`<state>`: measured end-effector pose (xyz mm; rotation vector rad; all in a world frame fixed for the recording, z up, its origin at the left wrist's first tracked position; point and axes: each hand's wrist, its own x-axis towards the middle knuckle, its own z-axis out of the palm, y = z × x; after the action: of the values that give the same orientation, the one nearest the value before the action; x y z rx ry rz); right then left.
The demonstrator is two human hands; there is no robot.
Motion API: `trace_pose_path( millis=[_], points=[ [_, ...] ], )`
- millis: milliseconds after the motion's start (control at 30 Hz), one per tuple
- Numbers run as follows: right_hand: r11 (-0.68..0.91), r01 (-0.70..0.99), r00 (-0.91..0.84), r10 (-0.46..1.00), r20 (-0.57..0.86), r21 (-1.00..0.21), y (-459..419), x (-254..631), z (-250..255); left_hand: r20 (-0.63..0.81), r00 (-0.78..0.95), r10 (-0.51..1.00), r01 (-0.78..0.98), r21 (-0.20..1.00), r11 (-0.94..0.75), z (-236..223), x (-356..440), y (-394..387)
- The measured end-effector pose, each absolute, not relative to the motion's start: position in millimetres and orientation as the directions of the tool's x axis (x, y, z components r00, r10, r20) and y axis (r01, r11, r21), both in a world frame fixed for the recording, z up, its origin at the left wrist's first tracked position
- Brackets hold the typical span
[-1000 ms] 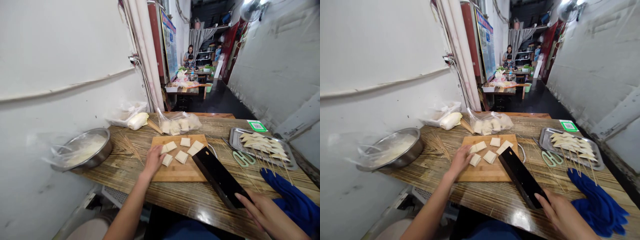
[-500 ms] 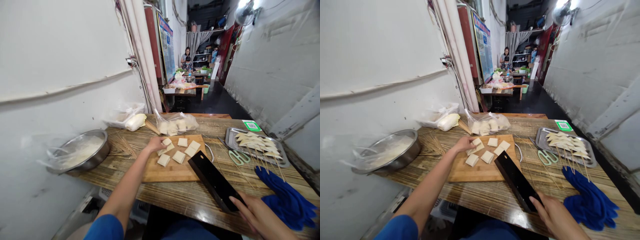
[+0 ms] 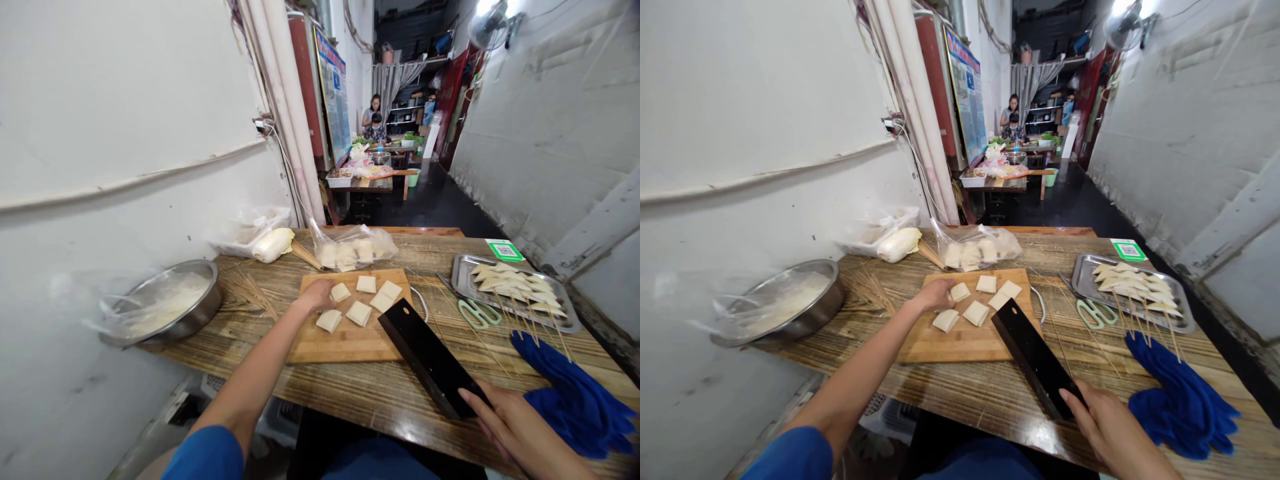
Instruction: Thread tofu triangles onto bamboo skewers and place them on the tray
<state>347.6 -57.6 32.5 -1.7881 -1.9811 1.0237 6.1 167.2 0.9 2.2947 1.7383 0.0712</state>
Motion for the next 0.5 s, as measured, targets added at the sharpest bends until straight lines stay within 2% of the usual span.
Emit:
trace_pose_path(
  millis=[167, 367, 500],
  points=[
    [-0.033, 0.745, -0.186, 0.949, -0.254, -0.667, -58.3, 350.7, 27.4, -0.092, 0.218, 0.972, 0.962, 0.187, -0.198, 1.9, 0.7, 167.0],
    [-0.044, 0.735, -0.187, 0.946, -0.264, -0.676, -56.2, 347.9, 27.7, -0.200, 0.107, 0.974, 0.990, 0.114, -0.085, 3.7, 1.0, 163.1],
    [-0.033, 0.736, -0.194, 0.947, -0.257, -0.676, -55.4, 343.8, 28.7, -0.165, 0.048, 0.985, 0.998, 0.048, -0.040, 0.2, 7.0, 170.4]
  ],
)
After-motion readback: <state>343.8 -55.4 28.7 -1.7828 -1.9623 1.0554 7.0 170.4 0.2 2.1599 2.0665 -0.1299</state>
